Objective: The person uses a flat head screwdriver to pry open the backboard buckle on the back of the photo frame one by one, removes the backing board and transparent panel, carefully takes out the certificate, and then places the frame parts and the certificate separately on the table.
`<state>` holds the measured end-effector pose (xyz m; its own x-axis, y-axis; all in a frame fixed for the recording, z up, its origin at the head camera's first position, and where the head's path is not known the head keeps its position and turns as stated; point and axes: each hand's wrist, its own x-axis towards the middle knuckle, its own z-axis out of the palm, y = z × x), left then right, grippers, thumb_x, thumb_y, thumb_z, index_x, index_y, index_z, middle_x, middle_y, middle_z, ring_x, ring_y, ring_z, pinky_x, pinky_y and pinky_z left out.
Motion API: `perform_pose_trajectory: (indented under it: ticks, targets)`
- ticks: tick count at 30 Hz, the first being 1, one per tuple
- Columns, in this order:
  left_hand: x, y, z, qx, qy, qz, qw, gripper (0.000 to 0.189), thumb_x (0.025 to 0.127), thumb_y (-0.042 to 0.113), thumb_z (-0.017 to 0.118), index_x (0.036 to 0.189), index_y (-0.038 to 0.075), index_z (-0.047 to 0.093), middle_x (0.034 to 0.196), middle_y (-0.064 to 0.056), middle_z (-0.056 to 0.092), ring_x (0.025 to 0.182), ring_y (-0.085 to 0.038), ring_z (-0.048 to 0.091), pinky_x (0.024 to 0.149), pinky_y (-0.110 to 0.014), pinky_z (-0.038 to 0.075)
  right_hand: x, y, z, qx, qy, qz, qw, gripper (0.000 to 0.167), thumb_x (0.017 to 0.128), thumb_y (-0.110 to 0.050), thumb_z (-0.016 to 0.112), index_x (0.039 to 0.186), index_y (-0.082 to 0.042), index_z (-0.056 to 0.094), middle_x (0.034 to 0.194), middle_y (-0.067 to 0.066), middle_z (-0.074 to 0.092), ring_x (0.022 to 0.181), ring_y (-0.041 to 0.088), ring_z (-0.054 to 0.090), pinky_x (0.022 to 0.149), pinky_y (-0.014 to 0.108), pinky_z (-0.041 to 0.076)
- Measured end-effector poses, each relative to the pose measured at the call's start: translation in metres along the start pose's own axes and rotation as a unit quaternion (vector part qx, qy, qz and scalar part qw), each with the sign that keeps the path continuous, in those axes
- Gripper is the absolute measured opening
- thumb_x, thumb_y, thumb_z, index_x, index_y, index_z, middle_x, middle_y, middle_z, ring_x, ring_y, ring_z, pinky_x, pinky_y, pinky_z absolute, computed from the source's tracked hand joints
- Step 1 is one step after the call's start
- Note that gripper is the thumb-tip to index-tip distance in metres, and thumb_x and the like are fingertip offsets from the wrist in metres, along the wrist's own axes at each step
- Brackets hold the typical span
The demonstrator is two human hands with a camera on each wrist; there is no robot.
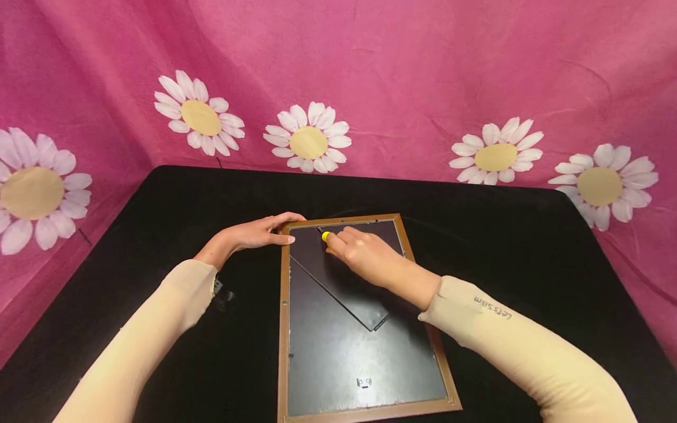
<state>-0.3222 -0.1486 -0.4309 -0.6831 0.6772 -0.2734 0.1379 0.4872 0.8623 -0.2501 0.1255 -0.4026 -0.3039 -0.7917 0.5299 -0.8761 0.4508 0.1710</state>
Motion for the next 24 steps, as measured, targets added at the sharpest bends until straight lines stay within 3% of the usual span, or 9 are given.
perform_pose_trajectory:
  ticks: [4, 10, 19, 24]
  targets:
    - [0.000, 0.001, -0.001, 0.006, 0.001, -0.002, 1.0000, 0.052, 0.097, 0.017, 0.057, 0.145, 0.013, 0.035, 0.125, -0.014, 0.046, 0.113, -0.027, 0.044, 0.102, -0.044, 0.042, 0.023, 0.012, -0.014, 0.055, -0.058, 0.046, 0.9958, 0.025, 0.076, -0.005, 0.082, 0.092, 0.000, 0.063, 0.074, 0.009, 0.068, 0.065, 0.018, 0.063, 0.066, 0.029, 0.060]
    - [0.001, 0.001, 0.000, 0.006, -0.006, -0.002, 1.0000, 0.052, 0.099, 0.018, 0.055, 0.145, 0.013, 0.034, 0.123, -0.014, 0.047, 0.112, -0.027, 0.045, 0.102, -0.043, 0.042, 0.066, 0.038, -0.030, 0.131, -0.174, 0.118, 0.9689, 0.015, 0.083, -0.010, 0.076, 0.086, -0.002, 0.064, 0.079, 0.010, 0.073, 0.064, 0.016, 0.065, 0.067, 0.030, 0.060]
    - [0.001, 0.001, 0.000, 0.021, -0.004, -0.028, 0.9994, 0.056, 0.099, 0.025, 0.055, 0.148, 0.018, 0.032, 0.129, -0.014, 0.042, 0.118, -0.029, 0.040, 0.104, -0.047, 0.041, 0.114, 0.073, -0.029, 0.169, -0.275, 0.094, 0.9417, 0.018, 0.085, -0.014, 0.075, 0.087, 0.002, 0.066, 0.079, 0.013, 0.070, 0.070, 0.023, 0.066, 0.072, 0.035, 0.059]
    - [0.001, 0.000, -0.003, 0.023, -0.008, -0.032, 0.9992, 0.058, 0.099, 0.025, 0.055, 0.150, 0.019, 0.029, 0.137, -0.016, 0.038, 0.125, -0.032, 0.035, 0.110, -0.053, 0.038, 0.128, 0.079, -0.025, 0.168, -0.309, 0.116, 0.9287, 0.020, 0.084, -0.017, 0.076, 0.088, 0.001, 0.067, 0.078, 0.013, 0.069, 0.064, 0.021, 0.064, 0.070, 0.032, 0.057]
